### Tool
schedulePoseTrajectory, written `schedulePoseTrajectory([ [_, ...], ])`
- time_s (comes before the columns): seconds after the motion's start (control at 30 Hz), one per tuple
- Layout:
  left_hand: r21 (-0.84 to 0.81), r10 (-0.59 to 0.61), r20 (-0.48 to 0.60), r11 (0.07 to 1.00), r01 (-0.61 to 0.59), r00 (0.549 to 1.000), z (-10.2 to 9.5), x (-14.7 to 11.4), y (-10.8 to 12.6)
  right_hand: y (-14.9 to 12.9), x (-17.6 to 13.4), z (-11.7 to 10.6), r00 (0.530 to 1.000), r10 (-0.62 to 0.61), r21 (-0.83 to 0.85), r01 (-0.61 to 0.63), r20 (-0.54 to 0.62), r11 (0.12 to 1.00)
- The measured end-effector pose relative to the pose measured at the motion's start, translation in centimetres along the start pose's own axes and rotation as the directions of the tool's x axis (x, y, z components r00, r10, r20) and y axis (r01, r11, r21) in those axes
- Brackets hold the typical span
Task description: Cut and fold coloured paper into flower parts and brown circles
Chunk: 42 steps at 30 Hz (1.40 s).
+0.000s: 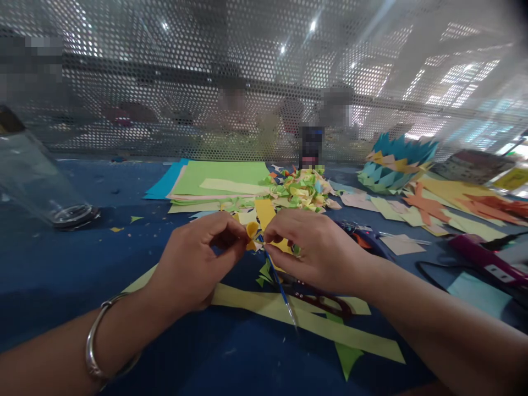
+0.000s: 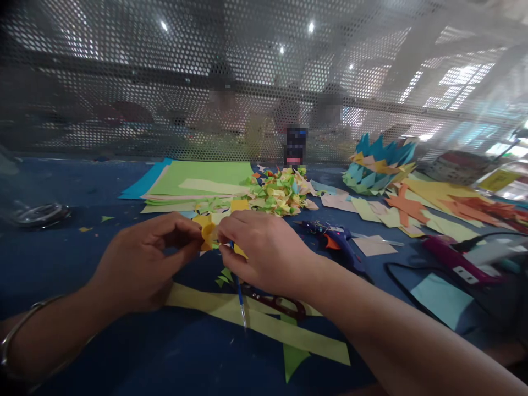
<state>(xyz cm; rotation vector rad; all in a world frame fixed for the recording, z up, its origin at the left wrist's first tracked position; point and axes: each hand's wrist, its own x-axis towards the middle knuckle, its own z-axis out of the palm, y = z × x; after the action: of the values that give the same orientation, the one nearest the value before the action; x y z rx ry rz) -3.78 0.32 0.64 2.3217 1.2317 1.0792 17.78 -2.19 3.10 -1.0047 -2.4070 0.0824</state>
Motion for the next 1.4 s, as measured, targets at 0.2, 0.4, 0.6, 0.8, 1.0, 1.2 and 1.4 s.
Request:
schedulePoseTrajectory([
  [0.2, 0.034, -0.013, 0.04, 0.999, 0.011, 0.999, 0.0, -0.1, 0.2, 0.1, -0.1, 0.1, 1.0, 0.014, -0.017, -0.014, 0.026, 1.0],
  [0.4, 0.018, -0.054, 0.062, 0.998, 0.053, 0.997, -0.2, 0.0, 0.4, 0.2, 0.0, 0.2, 0.998, 0.068, 0.06, -0.069, 0.02, 0.996],
  [0.6, -0.046, -0.063, 0.065, 0.997, 0.066, 0.996, -0.1, 0.1, 0.0, 0.1, 0.2, 0.3, 0.977, 0.211, 0.31, -0.204, 0.012, 0.929],
  [0.8, -0.069, -0.023, 0.019, 0.997, 0.025, 1.0, -0.2, -0.1, 0.2, -0.1, 0.3, 0.8, 0.951, 0.31, 0.53, -0.263, 0.0, 0.806],
  [1.0, -0.057, -0.014, 0.005, 0.998, 0.014, 1.0, -0.4, -0.1, 0.7, -0.3, 0.3, 1.1, 0.94, 0.341, 0.554, -0.276, -0.015, 0.785],
  [1.2, -0.056, -0.013, -0.023, 0.998, 0.011, 1.0, -0.5, 0.0, 0.7, -0.1, 0.6, 1.3, 0.915, 0.402, 0.688, -0.314, 0.035, 0.655],
  [1.4, -0.032, 0.079, -0.035, 0.996, -0.08, 0.996, -0.7, -0.3, 0.9, -0.2, 0.9, 1.3, 0.885, 0.415, 0.827, -0.389, 0.212, 0.405],
])
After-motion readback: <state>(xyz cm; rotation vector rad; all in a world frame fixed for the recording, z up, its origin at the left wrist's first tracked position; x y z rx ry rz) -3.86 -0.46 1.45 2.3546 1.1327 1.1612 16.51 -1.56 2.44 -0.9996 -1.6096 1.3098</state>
